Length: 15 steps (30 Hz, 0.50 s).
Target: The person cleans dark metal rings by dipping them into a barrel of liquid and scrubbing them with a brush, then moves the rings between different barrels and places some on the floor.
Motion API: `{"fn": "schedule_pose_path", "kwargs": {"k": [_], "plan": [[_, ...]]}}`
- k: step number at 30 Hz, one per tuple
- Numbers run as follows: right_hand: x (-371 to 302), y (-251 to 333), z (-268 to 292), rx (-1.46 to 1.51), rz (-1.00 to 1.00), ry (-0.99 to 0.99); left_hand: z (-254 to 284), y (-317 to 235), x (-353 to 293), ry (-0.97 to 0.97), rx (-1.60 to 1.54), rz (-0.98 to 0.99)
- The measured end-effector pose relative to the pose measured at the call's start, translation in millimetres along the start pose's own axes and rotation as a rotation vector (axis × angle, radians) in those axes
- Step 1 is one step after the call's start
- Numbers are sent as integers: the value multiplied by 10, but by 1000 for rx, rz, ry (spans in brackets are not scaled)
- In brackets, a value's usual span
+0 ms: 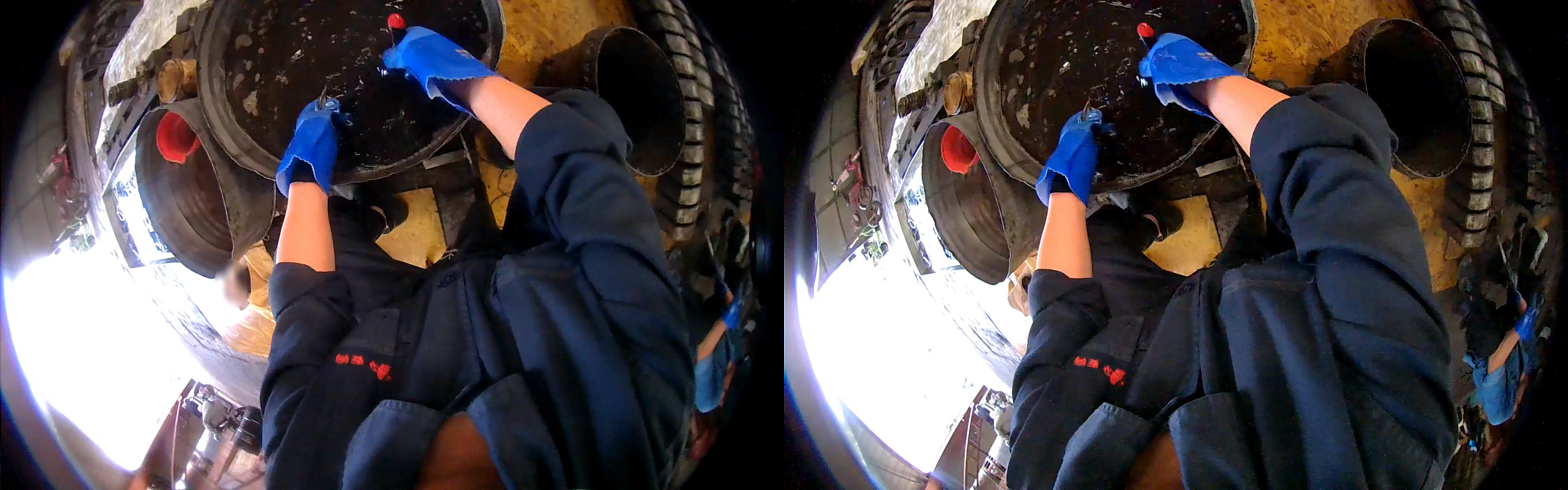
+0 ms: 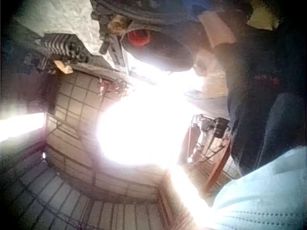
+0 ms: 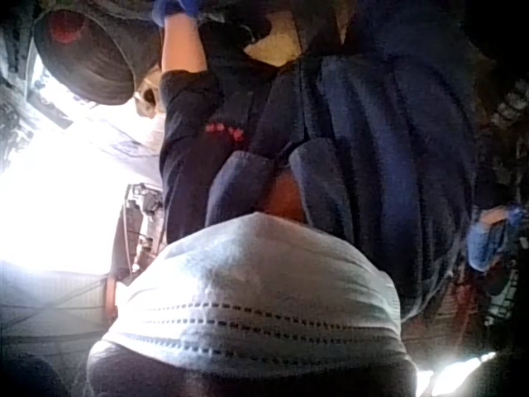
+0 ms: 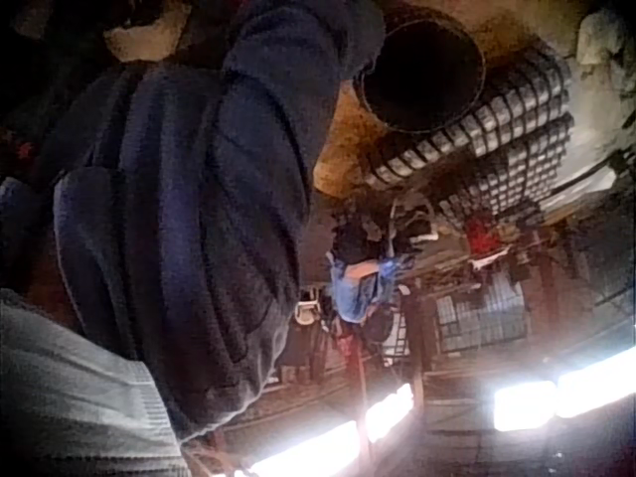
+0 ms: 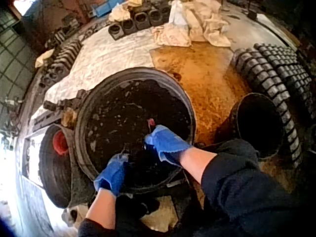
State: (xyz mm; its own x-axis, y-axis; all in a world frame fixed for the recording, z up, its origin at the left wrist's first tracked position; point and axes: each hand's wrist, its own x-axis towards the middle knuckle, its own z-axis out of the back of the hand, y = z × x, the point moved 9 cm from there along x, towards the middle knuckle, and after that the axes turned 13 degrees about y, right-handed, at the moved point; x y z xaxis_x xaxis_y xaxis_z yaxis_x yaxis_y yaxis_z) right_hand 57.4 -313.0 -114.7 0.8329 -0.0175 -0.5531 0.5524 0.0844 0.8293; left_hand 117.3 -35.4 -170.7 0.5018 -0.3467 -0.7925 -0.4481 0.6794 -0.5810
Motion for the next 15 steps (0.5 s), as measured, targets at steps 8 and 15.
{"fn": "schedule_pose_path", "kwargs": {"k": [8, 15], "plan": [[-176, 896, -271, -41, 325, 110, 348, -389, -261, -79, 177, -618], [-419, 1006, -239, 326, 409, 181, 427, -504, -228, 358, -604, -635]]}}
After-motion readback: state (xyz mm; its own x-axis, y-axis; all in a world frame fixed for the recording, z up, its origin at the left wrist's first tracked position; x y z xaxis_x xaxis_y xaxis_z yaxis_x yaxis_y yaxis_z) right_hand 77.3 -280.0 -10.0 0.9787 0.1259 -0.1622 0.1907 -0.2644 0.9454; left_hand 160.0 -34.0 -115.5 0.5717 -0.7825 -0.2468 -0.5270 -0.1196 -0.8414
